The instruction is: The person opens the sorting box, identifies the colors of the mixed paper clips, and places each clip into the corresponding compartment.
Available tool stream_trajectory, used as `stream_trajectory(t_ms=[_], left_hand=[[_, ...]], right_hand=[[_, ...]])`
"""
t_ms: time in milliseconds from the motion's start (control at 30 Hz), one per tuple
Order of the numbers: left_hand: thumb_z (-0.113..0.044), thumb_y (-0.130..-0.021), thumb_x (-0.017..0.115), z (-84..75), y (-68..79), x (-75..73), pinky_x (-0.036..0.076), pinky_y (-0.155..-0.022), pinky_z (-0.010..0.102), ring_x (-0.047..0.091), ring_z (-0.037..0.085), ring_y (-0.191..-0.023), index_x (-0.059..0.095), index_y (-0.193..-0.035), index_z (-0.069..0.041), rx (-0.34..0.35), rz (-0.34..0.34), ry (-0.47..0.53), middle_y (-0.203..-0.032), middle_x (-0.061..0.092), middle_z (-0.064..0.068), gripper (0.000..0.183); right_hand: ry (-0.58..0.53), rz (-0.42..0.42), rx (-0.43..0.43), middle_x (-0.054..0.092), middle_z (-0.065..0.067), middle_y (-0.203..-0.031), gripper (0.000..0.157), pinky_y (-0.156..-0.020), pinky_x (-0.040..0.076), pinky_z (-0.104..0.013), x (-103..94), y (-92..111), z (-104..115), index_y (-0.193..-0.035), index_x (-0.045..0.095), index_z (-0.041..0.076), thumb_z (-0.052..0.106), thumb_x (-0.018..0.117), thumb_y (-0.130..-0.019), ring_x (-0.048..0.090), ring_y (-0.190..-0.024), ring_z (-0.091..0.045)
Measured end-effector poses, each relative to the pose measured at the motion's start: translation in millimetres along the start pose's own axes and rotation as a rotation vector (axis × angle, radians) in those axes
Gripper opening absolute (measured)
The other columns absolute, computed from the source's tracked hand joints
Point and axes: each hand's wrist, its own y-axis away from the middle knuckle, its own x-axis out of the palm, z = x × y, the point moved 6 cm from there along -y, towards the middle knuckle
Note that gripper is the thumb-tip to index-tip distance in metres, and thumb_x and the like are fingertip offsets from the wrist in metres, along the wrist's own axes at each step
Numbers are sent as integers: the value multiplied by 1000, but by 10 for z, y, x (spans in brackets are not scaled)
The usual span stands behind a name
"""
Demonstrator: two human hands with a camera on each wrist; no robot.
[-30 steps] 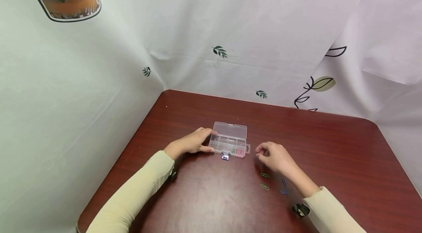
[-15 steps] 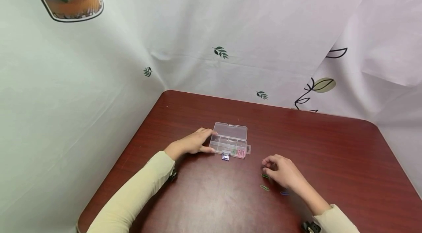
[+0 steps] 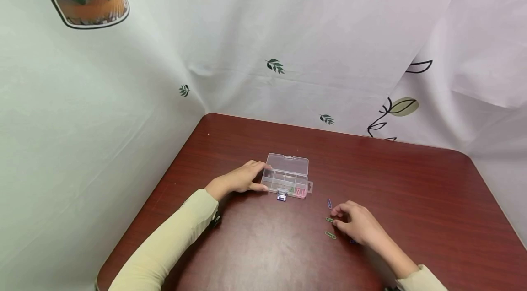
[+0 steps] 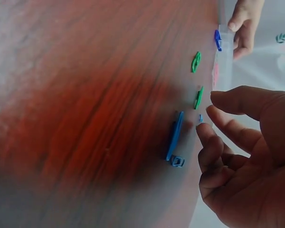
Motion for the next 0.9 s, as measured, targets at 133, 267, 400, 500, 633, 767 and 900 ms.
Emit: stream_trajectory(t_ms=[133, 267, 400, 500, 633, 767, 900], left_hand=[[-36, -93, 74, 2, 5, -2, 38, -113, 42, 46, 29, -133, 48, -142, -8, 0, -2, 5, -142, 55, 9, 62], [-37, -93, 74, 11, 2, 7, 38, -113, 42, 46, 29, -133, 48, -142, -8, 2, -3, 4, -141, 56, 9, 62], [-37, -93, 74, 16, -2, 14, 38, -113, 42, 46, 28, -133, 48, -142, -9, 4, -3, 1, -141, 55, 8, 62], [-37, -93, 74, 16, 0, 12, 38, -113, 41, 46, 28, -133, 48, -143, -9, 4, -3, 4, -141, 55, 8, 62], [-37, -94, 74, 16, 0, 6, 38, -113, 41, 46, 27, -133, 48, -143, -9, 1, 0, 2, -141, 55, 8, 63], [-38, -94, 73, 19, -4, 9, 39, -112, 41, 45, 27, -134, 47, -144, -10, -12, 10, 6, -142, 54, 7, 63], [-40, -94, 73, 23, -3, 14, 39, -112, 42, 43, 26, -135, 46, -145, -12, -36, 23, 20, -143, 53, 6, 63]], right_hand=[[12, -1, 6, 57, 11, -85, 17, -74, 48, -30, 26, 3, -11, -85, 69, 23, 12, 81, -81, 56, -81, -6], [25, 1, 20, 57, 10, -84, 17, -72, 47, -32, 56, -8, -16, -82, 68, 23, 11, 80, -81, 55, -79, -7], [36, 12, 41, 55, 8, -84, 18, -70, 45, -32, 82, -13, -22, -80, 65, 21, 11, 79, -82, 52, -77, -9], [36, 14, 57, 54, 7, -83, 18, -69, 43, -32, 87, -13, -23, -79, 64, 20, 10, 78, -83, 50, -76, -9], [34, 15, 71, 52, 7, -81, 18, -67, 41, -31, 93, -22, -19, -77, 62, 19, 10, 76, -83, 49, -74, -10], [29, 22, 73, 50, 5, -79, 17, -66, 39, -29, 101, -30, -7, -76, 60, 18, 8, 74, -79, 47, -72, -11], [26, 16, 68, 50, 6, -76, 19, -62, 39, -27, 86, -35, 9, -76, 58, 18, 6, 72, -78, 47, -68, -10]])
